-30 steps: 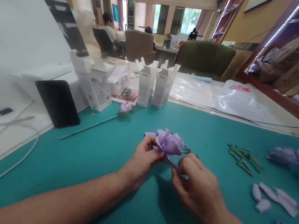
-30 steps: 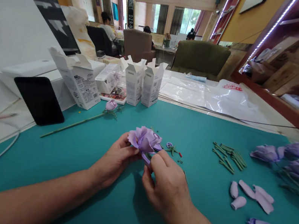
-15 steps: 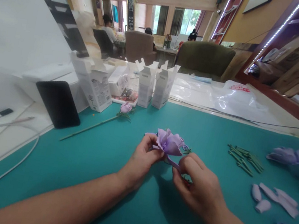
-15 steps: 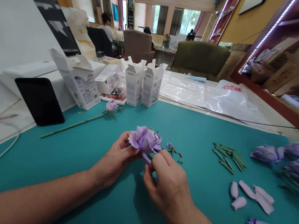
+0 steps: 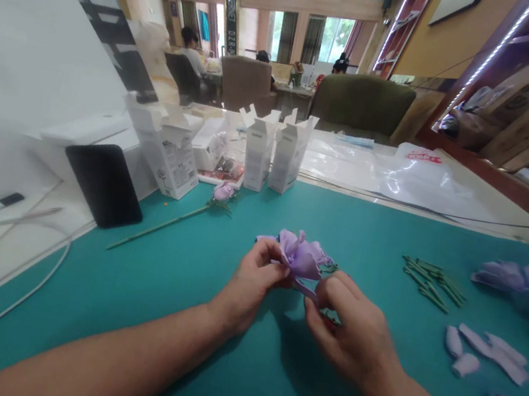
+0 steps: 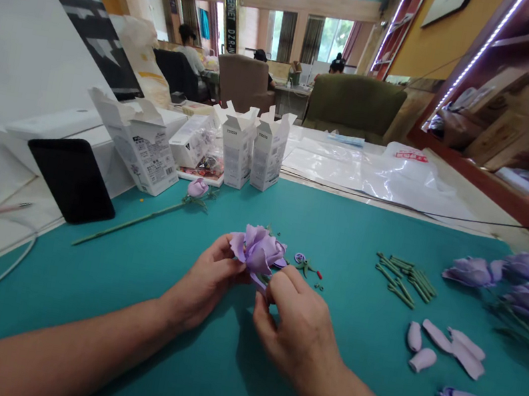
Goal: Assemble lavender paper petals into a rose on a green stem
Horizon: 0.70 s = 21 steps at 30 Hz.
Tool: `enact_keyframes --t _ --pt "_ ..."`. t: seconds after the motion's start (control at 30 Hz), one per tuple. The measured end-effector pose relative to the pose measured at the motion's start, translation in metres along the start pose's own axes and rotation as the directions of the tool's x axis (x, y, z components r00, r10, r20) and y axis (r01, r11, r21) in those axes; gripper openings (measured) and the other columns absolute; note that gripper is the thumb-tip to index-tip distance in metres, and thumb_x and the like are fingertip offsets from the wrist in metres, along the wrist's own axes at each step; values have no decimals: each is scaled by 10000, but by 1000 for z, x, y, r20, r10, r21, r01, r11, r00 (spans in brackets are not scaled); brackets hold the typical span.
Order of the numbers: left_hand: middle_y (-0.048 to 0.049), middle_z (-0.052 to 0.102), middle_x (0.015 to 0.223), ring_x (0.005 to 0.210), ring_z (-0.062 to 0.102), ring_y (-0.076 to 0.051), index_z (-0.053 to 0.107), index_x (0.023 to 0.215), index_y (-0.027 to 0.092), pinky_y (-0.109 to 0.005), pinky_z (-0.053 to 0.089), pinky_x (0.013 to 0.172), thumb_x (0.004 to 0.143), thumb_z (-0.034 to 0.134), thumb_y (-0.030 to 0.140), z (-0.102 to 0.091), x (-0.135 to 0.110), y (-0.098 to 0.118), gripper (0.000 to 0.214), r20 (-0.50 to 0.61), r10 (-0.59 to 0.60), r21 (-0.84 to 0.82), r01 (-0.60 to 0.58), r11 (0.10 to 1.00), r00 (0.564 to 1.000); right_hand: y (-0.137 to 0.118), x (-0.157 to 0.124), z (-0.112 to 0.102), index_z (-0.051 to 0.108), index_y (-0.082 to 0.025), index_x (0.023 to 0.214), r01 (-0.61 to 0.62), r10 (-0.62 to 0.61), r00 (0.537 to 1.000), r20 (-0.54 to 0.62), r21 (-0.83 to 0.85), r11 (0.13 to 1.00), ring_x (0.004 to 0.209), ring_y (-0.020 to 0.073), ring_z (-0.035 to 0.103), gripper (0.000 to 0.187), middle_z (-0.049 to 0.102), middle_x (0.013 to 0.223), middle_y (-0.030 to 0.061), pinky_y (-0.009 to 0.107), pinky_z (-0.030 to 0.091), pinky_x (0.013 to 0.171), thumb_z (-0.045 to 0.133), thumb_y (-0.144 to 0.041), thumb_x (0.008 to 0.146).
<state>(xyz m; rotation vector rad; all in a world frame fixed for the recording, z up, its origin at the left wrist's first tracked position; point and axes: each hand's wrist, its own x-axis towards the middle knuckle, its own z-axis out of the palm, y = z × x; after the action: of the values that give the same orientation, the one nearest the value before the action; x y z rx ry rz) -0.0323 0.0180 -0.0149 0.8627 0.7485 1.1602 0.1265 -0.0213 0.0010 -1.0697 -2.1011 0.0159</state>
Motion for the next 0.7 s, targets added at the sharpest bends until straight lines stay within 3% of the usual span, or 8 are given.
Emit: enact_keyframes --t 0.2,0.7 --pt "-17 598 887 807 564 -158 533 851 194 -308 483 747 636 695 191 1 0 0 269 -33 -19 -36 18 999 999 -1 1 -1 312 -228 716 1 -1 1000 -1 -2 1000 516 104 414 235 401 676 -24 174 331 436 424 -114 888" --pt "-35 616 972 860 573 -159 574 883 182 -304 470 794 656 721 204 2 -1 0 271 -35 -22 -23 21 1000 999 -1 1 0 336 -228 690 6 -4 1000 17 -107 994 523 115 447 212 450 660 -18 207 364 470 420 -134 861"
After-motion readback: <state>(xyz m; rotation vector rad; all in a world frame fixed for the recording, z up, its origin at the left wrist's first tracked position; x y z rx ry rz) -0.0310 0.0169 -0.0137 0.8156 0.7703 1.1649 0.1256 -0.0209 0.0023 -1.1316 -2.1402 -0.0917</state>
